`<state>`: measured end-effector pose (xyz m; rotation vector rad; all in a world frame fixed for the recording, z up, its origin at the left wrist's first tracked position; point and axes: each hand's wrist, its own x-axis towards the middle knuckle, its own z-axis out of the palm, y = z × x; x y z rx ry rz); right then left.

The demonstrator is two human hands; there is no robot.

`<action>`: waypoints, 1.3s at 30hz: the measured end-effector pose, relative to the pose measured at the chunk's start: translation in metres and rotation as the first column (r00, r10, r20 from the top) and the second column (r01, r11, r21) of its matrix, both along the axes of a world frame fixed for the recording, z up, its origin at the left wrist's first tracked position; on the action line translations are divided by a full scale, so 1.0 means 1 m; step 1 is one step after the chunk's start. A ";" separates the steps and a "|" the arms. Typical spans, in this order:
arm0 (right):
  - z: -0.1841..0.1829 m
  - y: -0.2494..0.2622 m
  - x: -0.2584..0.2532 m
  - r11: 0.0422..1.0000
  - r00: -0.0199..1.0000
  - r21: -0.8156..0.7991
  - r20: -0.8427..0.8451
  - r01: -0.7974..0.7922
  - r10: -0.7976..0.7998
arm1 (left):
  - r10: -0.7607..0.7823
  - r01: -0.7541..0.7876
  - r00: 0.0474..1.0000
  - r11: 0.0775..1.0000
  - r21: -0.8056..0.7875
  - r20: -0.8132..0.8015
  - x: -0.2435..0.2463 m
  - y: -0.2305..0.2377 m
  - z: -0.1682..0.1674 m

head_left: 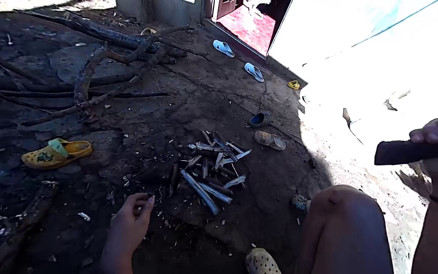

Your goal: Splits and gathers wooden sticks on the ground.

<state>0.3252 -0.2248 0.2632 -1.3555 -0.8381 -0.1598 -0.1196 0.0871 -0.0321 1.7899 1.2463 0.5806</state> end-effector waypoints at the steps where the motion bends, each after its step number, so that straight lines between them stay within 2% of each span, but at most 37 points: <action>1: -0.010 0.005 -0.004 0.997 0.997 -0.042 -0.016 0.068 -0.069 | -0.031 0.031 0.999 0.999 -0.018 -0.020 0.006 0.000 0.001; 3: -0.058 0.017 -0.022 0.966 0.973 -0.163 -0.077 0.202 -0.217 | -0.084 0.082 0.995 0.995 -0.049 -0.047 0.015 0.000 0.002; 5: -0.139 0.026 -0.039 0.859 0.917 -0.416 -0.124 0.298 -0.378 | -0.113 0.109 0.991 0.992 -0.065 -0.068 0.025 -0.005 0.003; 6: -0.186 0.028 -0.045 0.735 0.881 -0.607 -0.115 0.303 -0.458 | -0.129 0.123 0.988 0.989 -0.080 -0.079 0.029 -0.009 0.005; 8: -0.276 0.031 -0.046 0.412 0.853 -0.903 -0.115 0.124 -0.509 | -0.163 0.149 0.980 0.981 -0.122 -0.111 0.035 -0.018 0.008; 9: -0.308 0.029 -0.047 0.298 0.858 -0.954 -0.138 0.018 -0.495 | -0.189 0.170 0.973 0.974 -0.147 -0.129 0.036 -0.022 0.009; 10: -0.326 0.024 -0.049 0.277 0.867 -0.961 -0.148 -0.013 -0.475 | -0.218 0.193 0.964 0.967 -0.166 -0.151 0.035 -0.025 0.009; 11: -0.326 0.022 -0.050 0.321 0.884 -0.947 -0.153 -0.003 -0.443 | -0.235 0.207 0.957 0.964 -0.167 -0.171 0.033 -0.025 0.008; 13: -0.299 0.013 -0.045 0.469 0.920 -0.879 -0.112 0.084 -0.375 | -0.253 0.221 0.940 0.962 -0.158 -0.227 0.026 -0.029 0.003; 16: -0.258 0.015 -0.035 0.737 0.951 -0.635 -0.010 0.233 -0.309 | -0.280 0.237 0.915 0.956 -0.173 -0.292 0.027 -0.032 0.003; 17: -0.256 0.020 -0.035 0.786 0.956 -0.571 -0.004 0.238 -0.292 | -0.289 0.242 0.908 0.953 -0.183 -0.305 0.030 -0.032 0.004; 18: -0.261 0.025 -0.037 0.784 0.959 -0.577 -0.007 0.228 -0.284 | -0.297 0.249 0.902 0.951 -0.183 -0.312 0.034 -0.032 0.005; 19: -0.274 0.028 -0.043 0.714 0.954 -0.671 -0.029 0.202 -0.298 | -0.305 0.259 0.899 0.949 -0.180 -0.315 0.038 -0.032 0.006; 21: -0.306 0.032 -0.052 0.449 0.898 -0.891 -0.246 -0.062 -0.365 | -0.335 0.288 0.888 0.939 -0.187 -0.316 0.051 -0.032 0.010; 22: -0.325 0.031 -0.047 0.409 0.846 -0.898 -0.340 -0.163 -0.410 | -0.349 0.302 0.884 0.934 -0.189 -0.313 0.060 -0.032 0.014; 24: -0.329 0.031 -0.040 0.518 0.745 -0.822 -0.497 -0.238 -0.445 | -0.366 0.312 0.877 0.927 -0.209 -0.311 0.074 -0.033 0.024; 26: -0.311 0.029 -0.037 0.590 0.754 -0.789 -0.490 -0.170 -0.437 | -0.374 0.314 0.874 0.922 -0.228 -0.310 0.083 -0.037 0.024; 28: -0.312 0.020 -0.041 0.565 0.813 -0.821 -0.379 -0.076 -0.441 | -0.411 0.340 0.856 0.904 -0.258 -0.313 0.088 -0.043 0.020; 29: -0.320 0.019 -0.043 0.516 0.830 -0.853 -0.340 -0.075 -0.442 | -0.427 0.350 0.848 0.896 -0.272 -0.313 0.091 -0.045 0.017; 31: -0.338 0.017 -0.041 0.374 0.800 -0.907 -0.368 -0.196 -0.473 | -0.454 0.357 0.831 0.878 -0.318 -0.321 0.099 -0.048 0.017; 32: -0.344 0.016 -0.038 0.373 0.765 -0.896 -0.412 -0.242 -0.494 | -0.471 0.367 0.819 0.868 -0.334 -0.327 0.103 -0.048 0.019; 34: -0.348 0.012 -0.035 0.444 0.708 -0.853 -0.491 -0.273 -0.508 | -0.494 0.387 0.805 0.857 -0.340 -0.329 0.109 -0.046 0.024; 37: -0.343 0.004 -0.039 0.479 0.723 -0.835 -0.505 -0.271 -0.471 | -0.490 0.404 0.806 0.866 -0.296 -0.334 0.106 -0.046 0.024; 39: -0.325 0.005 -0.046 0.564 0.747 -0.787 -0.526 -0.248 -0.406 | -0.491 0.409 0.799 0.867 -0.285 -0.347 0.099 -0.046 0.020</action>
